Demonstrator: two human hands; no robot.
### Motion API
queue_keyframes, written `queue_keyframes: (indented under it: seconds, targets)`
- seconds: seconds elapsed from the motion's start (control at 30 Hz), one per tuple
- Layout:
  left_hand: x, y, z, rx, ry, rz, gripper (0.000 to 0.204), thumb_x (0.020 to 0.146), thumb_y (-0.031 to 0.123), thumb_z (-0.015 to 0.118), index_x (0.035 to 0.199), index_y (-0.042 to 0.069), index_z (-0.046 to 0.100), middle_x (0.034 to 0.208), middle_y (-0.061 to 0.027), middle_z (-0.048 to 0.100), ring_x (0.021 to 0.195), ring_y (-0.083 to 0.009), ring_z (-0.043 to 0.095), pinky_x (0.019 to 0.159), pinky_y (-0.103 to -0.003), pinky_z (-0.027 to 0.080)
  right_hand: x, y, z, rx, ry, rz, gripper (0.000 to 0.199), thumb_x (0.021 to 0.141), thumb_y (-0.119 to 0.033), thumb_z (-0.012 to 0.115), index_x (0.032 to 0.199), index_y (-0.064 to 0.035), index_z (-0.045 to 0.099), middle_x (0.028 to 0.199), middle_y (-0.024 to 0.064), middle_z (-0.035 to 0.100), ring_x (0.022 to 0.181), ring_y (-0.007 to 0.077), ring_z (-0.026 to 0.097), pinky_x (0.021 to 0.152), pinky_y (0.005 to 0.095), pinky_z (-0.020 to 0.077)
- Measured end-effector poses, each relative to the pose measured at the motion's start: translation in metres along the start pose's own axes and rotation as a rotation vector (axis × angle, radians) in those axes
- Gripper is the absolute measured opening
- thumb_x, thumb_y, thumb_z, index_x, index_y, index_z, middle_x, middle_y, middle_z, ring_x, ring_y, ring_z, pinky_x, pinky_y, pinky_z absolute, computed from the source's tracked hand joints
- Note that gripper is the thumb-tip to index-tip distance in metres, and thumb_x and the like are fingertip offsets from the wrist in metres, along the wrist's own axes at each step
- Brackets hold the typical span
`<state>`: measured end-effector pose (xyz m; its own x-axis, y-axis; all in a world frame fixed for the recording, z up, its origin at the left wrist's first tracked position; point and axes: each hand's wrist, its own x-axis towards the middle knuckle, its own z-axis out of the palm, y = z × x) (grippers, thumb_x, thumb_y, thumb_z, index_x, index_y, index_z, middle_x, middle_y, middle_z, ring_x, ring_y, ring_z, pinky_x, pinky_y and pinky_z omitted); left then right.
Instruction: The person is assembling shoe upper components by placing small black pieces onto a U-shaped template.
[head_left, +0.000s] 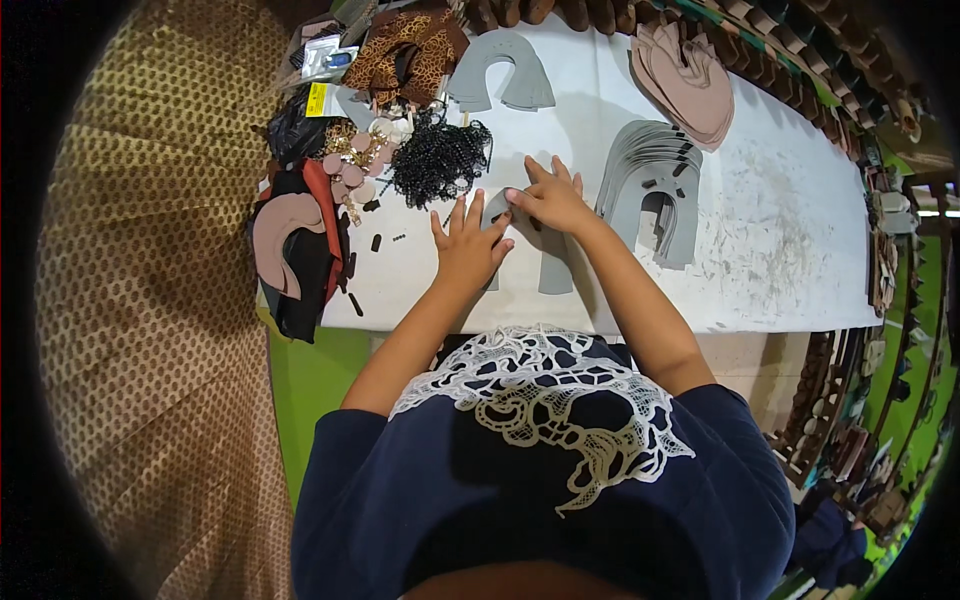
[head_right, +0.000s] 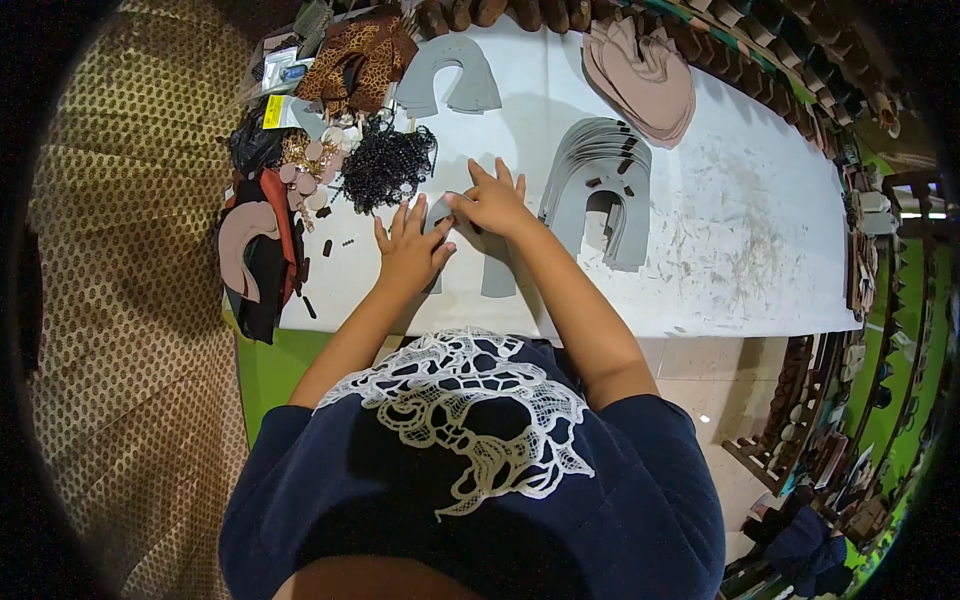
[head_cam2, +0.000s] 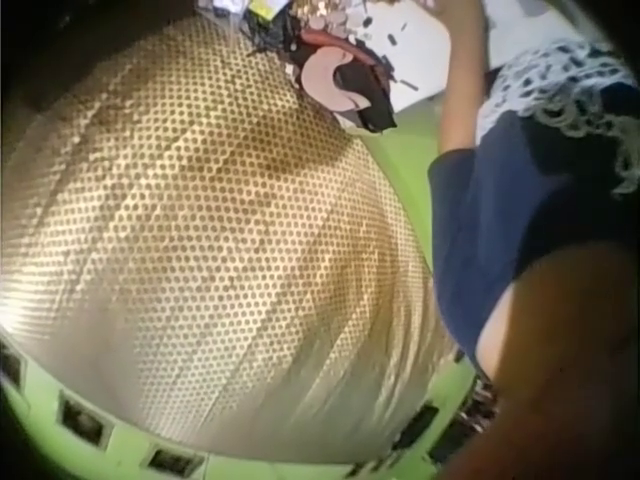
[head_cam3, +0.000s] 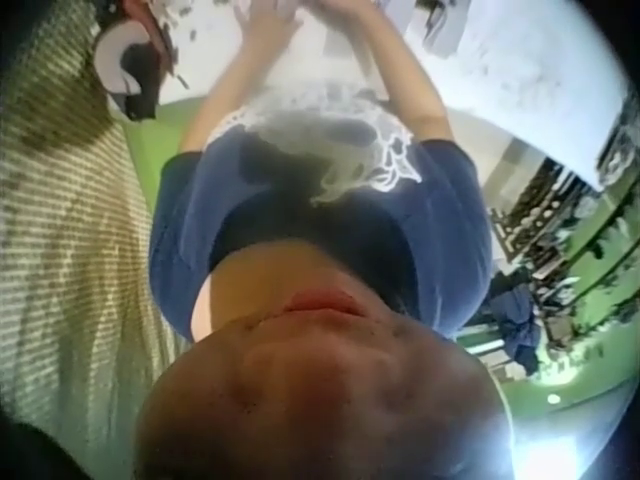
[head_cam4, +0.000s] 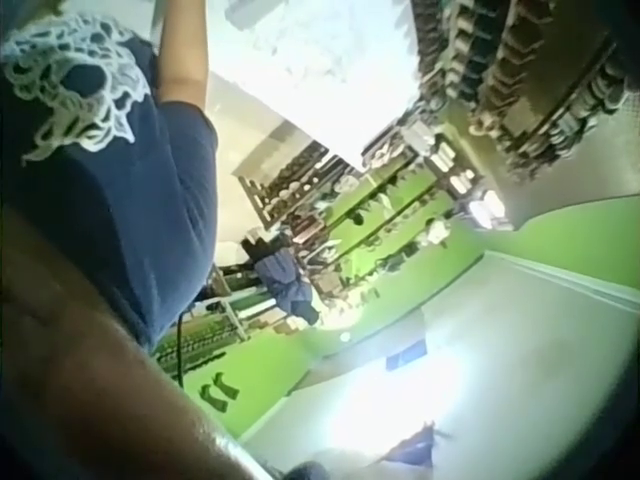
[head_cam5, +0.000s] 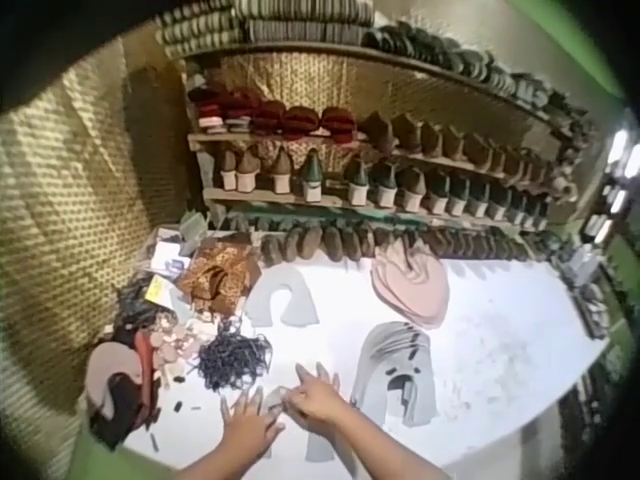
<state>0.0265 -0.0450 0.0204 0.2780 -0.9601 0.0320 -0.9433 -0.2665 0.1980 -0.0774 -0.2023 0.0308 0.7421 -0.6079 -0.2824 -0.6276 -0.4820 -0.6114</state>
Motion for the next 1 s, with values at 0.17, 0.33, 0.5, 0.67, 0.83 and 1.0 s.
queue_keyframes:
  seconds: [0.17, 0.33, 0.5, 0.67, 0.83, 1.0]
  targets:
    - [-0.006, -0.003, 0.008, -0.025, -0.004, 0.022, 0.048, 0.083, 0.045, 0.056, 0.129, 0.032, 0.048, 0.145, -0.015, 0.027, 0.133, -0.0364, 0.021, 0.101, -0.064, 0.01, 0.021, 0.02, -0.002, 0.181, -0.04, -0.103, 0.036, 0.08, -0.049, 0.05, 0.092, -0.0233, 0.073, 0.147, 0.0023, 0.029, 0.138, 0.0382, 0.006, 0.104, 0.0631, 0.0015]
    - [-0.01, -0.006, 0.012, -0.036, 0.023, 0.031, 0.051, 0.084, 0.045, 0.055, 0.131, 0.032, 0.045, 0.145, -0.016, 0.026, 0.133, -0.0369, 0.02, 0.101, -0.063, 0.011, 0.024, 0.012, -0.011, -0.171, -0.144, -0.191, 0.017, 0.074, -0.036, 0.062, 0.087, -0.0309, 0.073, 0.147, 0.0007, 0.029, 0.138, 0.0394, 0.009, 0.103, 0.0654, 0.0003]
    - [-0.011, -0.006, 0.018, -0.029, 0.056, 0.029, 0.053, 0.08, 0.049, 0.056, 0.13, 0.034, 0.047, 0.146, -0.0127, 0.026, 0.133, -0.0353, 0.022, 0.103, -0.061, 0.009, 0.019, 0.008, -0.005, -0.227, -0.071, -0.212, 0.017, 0.069, -0.03, 0.069, 0.086, -0.0308, 0.072, 0.145, -0.0001, 0.032, 0.137, 0.0396, 0.013, 0.102, 0.0665, 0.0019]
    - [-0.011, -0.008, 0.021, -0.043, 0.084, 0.042, 0.053, 0.08, 0.05, 0.056, 0.13, 0.034, 0.047, 0.146, -0.0134, 0.026, 0.133, -0.0355, 0.022, 0.103, -0.06, 0.008, 0.014, 0.015, 0.007, -0.215, 0.039, -0.235, 0.017, 0.068, -0.029, 0.07, 0.085, -0.0292, 0.073, 0.143, -0.0008, 0.036, 0.136, 0.039, 0.016, 0.102, 0.0664, 0.0037]
    - [-0.011, -0.008, 0.021, -0.044, 0.094, 0.049, 0.054, 0.08, 0.051, 0.055, 0.131, 0.033, 0.047, 0.145, -0.0139, 0.026, 0.133, -0.0354, 0.022, 0.103, -0.06, 0.009, 0.008, 0.013, 0.008, -0.185, 0.089, -0.262, 0.013, 0.069, -0.028, 0.07, 0.081, -0.025, 0.073, 0.142, -0.0026, 0.038, 0.136, 0.0388, 0.016, 0.103, 0.0657, 0.0034]
    - [-0.012, -0.008, 0.021, -0.034, 0.115, 0.053, 0.056, 0.081, 0.051, 0.054, 0.133, 0.031, 0.044, 0.145, -0.0145, 0.026, 0.133, -0.0347, 0.023, 0.104, -0.057, 0.01, 0.008, 0.01, 0.007, -0.175, 0.08, -0.238, 0.013, 0.071, -0.029, 0.069, 0.08, -0.0209, 0.073, 0.141, -0.0039, 0.038, 0.136, 0.0387, 0.014, 0.105, 0.0621, 0.0027]
